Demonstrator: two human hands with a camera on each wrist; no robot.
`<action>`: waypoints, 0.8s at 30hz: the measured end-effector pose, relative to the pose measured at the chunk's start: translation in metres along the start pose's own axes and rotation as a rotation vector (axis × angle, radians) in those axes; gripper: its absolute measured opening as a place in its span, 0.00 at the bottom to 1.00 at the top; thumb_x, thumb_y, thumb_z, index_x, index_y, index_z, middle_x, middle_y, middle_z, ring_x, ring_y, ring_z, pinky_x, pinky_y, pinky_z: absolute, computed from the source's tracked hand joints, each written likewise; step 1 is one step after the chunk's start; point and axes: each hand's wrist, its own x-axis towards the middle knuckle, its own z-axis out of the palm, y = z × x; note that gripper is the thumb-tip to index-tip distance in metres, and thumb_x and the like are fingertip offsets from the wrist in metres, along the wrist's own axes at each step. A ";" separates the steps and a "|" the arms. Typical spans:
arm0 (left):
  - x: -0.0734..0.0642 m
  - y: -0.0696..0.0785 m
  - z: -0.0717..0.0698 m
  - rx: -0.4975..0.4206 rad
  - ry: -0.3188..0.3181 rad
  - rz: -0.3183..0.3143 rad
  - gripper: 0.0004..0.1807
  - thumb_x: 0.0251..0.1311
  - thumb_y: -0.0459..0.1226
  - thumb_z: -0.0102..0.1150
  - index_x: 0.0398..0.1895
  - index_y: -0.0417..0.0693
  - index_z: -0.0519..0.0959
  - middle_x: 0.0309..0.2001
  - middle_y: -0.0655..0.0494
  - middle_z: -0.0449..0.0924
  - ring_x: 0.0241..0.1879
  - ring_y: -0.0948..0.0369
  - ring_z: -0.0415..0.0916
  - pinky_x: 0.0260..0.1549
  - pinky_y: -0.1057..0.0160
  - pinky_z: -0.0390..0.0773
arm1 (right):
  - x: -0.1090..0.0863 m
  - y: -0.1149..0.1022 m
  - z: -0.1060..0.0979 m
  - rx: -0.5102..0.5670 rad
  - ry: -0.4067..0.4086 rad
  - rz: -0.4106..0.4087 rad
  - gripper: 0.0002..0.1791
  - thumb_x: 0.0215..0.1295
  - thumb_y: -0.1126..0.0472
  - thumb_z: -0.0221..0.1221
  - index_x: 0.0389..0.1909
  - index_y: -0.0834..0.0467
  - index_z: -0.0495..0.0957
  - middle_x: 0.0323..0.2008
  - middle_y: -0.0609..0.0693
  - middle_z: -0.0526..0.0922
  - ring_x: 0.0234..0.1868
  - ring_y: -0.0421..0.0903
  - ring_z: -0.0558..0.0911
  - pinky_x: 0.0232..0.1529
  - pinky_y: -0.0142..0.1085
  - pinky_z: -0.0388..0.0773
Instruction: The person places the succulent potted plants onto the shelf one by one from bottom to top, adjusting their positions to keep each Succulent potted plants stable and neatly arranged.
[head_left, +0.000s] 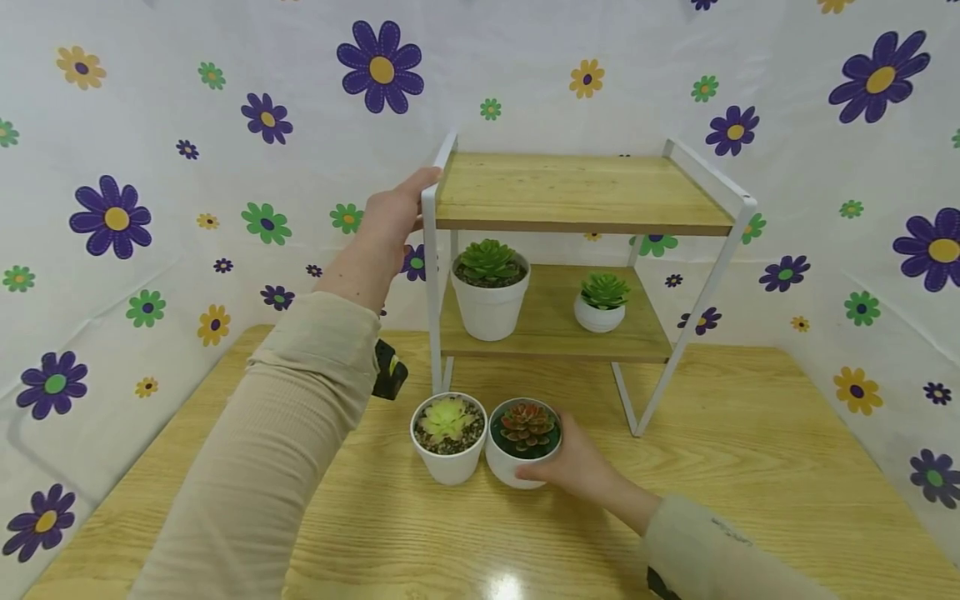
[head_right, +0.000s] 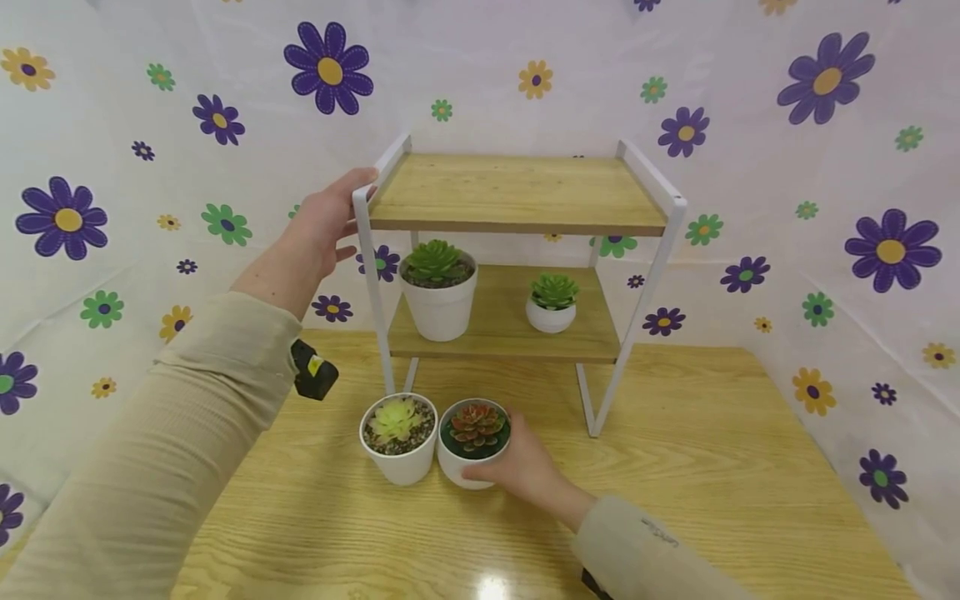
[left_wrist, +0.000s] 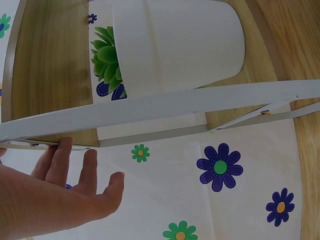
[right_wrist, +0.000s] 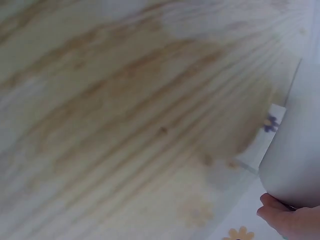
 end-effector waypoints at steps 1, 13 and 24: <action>0.000 0.000 0.000 -0.003 0.000 0.000 0.38 0.58 0.60 0.51 0.67 0.51 0.62 0.66 0.59 0.66 0.67 0.60 0.61 0.69 0.53 0.54 | -0.001 -0.002 -0.002 0.000 -0.003 0.001 0.55 0.37 0.57 0.76 0.64 0.71 0.56 0.59 0.66 0.70 0.60 0.62 0.71 0.60 0.55 0.67; -0.002 0.001 -0.001 -0.028 0.002 -0.010 0.38 0.58 0.60 0.52 0.68 0.52 0.62 0.67 0.60 0.65 0.67 0.60 0.60 0.70 0.54 0.53 | -0.020 -0.026 -0.034 0.016 -0.073 -0.095 0.53 0.38 0.57 0.76 0.64 0.67 0.57 0.58 0.62 0.72 0.58 0.59 0.72 0.58 0.54 0.70; -0.003 0.001 0.001 -0.045 -0.005 -0.015 0.38 0.58 0.59 0.51 0.69 0.51 0.60 0.68 0.60 0.63 0.67 0.60 0.60 0.70 0.55 0.53 | -0.035 -0.073 -0.084 -0.023 -0.118 -0.229 0.49 0.42 0.53 0.74 0.63 0.65 0.59 0.58 0.61 0.72 0.60 0.59 0.70 0.59 0.55 0.68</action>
